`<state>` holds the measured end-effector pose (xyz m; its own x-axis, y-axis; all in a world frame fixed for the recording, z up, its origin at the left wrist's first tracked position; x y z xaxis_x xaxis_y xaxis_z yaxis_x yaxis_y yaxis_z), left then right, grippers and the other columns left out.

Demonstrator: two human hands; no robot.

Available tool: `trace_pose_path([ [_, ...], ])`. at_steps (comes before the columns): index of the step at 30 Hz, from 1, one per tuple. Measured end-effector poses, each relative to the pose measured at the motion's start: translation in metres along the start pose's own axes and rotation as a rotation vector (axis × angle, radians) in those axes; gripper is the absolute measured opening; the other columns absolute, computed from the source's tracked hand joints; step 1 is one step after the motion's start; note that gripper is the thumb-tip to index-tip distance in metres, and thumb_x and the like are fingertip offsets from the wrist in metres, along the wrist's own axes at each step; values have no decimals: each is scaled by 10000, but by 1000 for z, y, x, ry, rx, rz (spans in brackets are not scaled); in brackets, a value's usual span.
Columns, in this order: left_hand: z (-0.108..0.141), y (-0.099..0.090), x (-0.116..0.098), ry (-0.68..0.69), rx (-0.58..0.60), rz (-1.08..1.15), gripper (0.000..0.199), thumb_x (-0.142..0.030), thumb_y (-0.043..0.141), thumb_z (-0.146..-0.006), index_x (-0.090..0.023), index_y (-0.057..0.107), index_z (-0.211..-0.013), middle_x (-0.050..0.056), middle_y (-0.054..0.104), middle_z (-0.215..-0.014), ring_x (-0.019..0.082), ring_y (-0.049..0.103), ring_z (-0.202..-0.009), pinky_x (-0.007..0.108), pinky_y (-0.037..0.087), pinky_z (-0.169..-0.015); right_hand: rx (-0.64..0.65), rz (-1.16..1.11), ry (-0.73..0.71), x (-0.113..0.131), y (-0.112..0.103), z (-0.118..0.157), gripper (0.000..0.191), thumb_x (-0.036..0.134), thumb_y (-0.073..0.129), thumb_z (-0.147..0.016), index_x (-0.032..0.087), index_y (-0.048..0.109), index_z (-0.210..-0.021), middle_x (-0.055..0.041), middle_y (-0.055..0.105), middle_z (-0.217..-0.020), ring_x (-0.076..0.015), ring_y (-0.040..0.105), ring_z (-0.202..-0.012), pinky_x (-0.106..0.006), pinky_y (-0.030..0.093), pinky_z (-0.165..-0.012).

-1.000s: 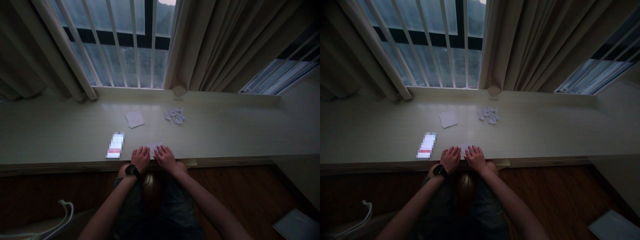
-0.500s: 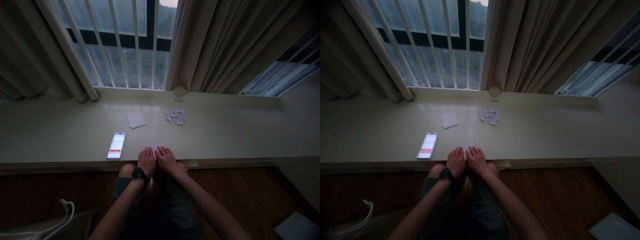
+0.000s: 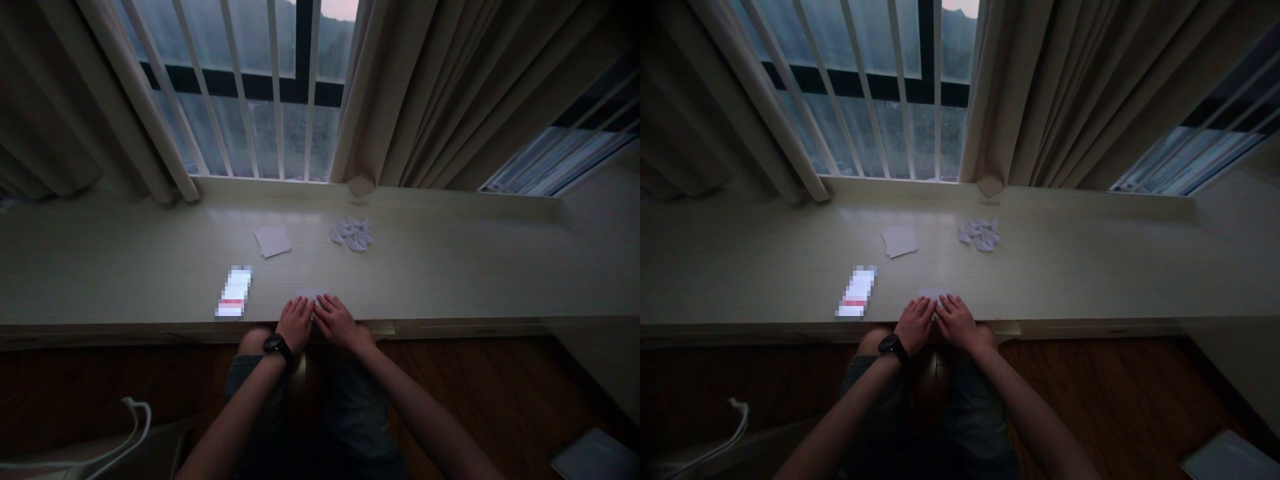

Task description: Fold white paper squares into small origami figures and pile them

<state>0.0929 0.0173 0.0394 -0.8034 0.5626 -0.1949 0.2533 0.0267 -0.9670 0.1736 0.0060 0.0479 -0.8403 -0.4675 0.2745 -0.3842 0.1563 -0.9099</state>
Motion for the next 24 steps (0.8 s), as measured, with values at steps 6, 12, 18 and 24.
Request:
trace_pose_path([
  [6,1,-4,-3,-13,-8,10,461,-236,381,-886,-186,427,-1342,92,427,-1402,250,330,-1316,442,205,-1098,-65,-174,101,-30,3,-4,279,250,485,-874,232,643,-1104,-51,624,-1194,-194,531,-1152,-395,371,-1019],
  [12,1,-10,-5,-48,-25,20,449,-235,376,-890,-213,445,-1333,57,424,-1413,254,342,-1303,441,219,-1090,-53,11,225,-48,-1,-37,355,268,517,-864,152,573,-1194,-139,600,-1150,-239,512,-1065,-379,377,-957],
  [18,1,-13,-2,-66,-72,35,429,-256,374,-902,-227,460,-1321,52,456,-1388,247,365,-1285,443,231,-1087,119,38,210,-43,7,-59,203,304,605,-815,199,661,-979,-97,605,-1006,-205,516,-932,-307,394,-845],
  [24,4,-15,-3,-54,-138,17,429,-250,386,-899,-219,462,-1320,53,480,-1366,251,382,-1276,449,254,-1079,120,46,253,-45,5,-64,223,329,637,-794,204,684,-974,-89,606,-964,-209,505,-944,-305,373,-865],
])
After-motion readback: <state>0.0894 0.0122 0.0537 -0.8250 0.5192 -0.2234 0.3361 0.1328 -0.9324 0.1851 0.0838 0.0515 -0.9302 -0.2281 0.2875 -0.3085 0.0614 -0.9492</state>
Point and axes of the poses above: each hand's wrist, its own z-axis away from the middle knuckle, its own y-axis out of the palm, x = y × z, the point moved 10 cm from there along -z, towards the middle knuckle
